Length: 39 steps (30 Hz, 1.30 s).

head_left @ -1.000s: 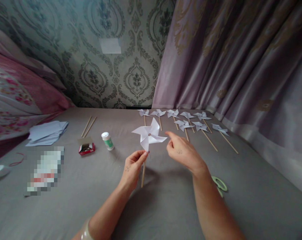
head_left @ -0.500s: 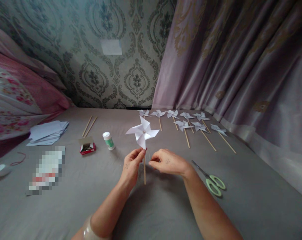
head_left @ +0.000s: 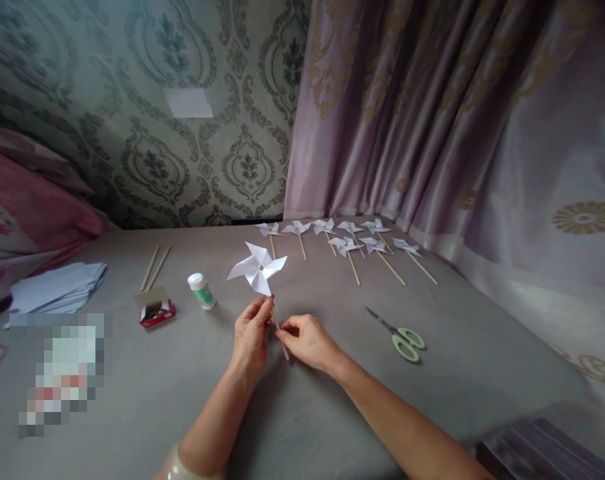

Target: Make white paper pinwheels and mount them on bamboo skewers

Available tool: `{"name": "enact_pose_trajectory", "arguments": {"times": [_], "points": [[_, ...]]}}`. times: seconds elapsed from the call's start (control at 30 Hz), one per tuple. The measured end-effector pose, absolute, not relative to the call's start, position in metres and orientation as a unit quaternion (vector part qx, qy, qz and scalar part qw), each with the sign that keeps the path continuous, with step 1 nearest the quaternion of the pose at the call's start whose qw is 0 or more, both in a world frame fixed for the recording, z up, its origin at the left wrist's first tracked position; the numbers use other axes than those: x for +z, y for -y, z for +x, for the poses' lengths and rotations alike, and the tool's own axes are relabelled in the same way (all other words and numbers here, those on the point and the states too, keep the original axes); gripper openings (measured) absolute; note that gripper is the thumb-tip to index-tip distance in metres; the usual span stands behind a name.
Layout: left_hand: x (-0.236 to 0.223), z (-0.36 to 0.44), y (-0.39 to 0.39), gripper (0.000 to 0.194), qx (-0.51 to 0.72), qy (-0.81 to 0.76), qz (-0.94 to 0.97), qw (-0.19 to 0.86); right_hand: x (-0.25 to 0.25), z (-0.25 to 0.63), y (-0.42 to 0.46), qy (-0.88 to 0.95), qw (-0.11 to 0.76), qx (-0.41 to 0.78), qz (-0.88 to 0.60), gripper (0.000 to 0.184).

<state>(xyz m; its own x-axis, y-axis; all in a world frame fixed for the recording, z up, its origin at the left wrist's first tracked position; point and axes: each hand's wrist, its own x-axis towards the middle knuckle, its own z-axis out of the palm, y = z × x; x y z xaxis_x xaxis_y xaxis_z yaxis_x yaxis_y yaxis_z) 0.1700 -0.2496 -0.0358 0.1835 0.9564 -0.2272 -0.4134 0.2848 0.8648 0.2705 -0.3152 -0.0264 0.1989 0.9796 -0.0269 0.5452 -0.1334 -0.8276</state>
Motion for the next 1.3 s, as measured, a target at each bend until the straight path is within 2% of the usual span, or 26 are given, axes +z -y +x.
{"name": "enact_pose_trajectory", "arguments": {"times": [0.27,0.43,0.6,0.77,1.3], "points": [[-0.040,0.169,0.248,0.045,0.474,-0.427,0.369,0.676,-0.034,0.277,0.317,0.495,0.395,0.331,-0.700,0.018],[-0.046,0.171,0.246,0.052,0.455,-0.442,0.380,0.673,-0.038,0.304,0.309,0.478,0.402,0.286,-0.727,0.021],[-0.049,0.172,0.245,0.047,0.445,-0.448,0.403,0.663,-0.043,0.347,0.292,0.439,0.343,0.192,-0.808,0.021],[-0.047,0.172,0.246,0.046,0.432,-0.451,0.421,0.658,-0.044,0.374,0.279,0.413,0.320,0.153,-0.839,0.021],[-0.048,0.170,0.245,0.042,0.423,-0.452,0.439,0.652,-0.045,0.382,0.249,0.392,0.253,0.143,-0.873,0.025]]}}
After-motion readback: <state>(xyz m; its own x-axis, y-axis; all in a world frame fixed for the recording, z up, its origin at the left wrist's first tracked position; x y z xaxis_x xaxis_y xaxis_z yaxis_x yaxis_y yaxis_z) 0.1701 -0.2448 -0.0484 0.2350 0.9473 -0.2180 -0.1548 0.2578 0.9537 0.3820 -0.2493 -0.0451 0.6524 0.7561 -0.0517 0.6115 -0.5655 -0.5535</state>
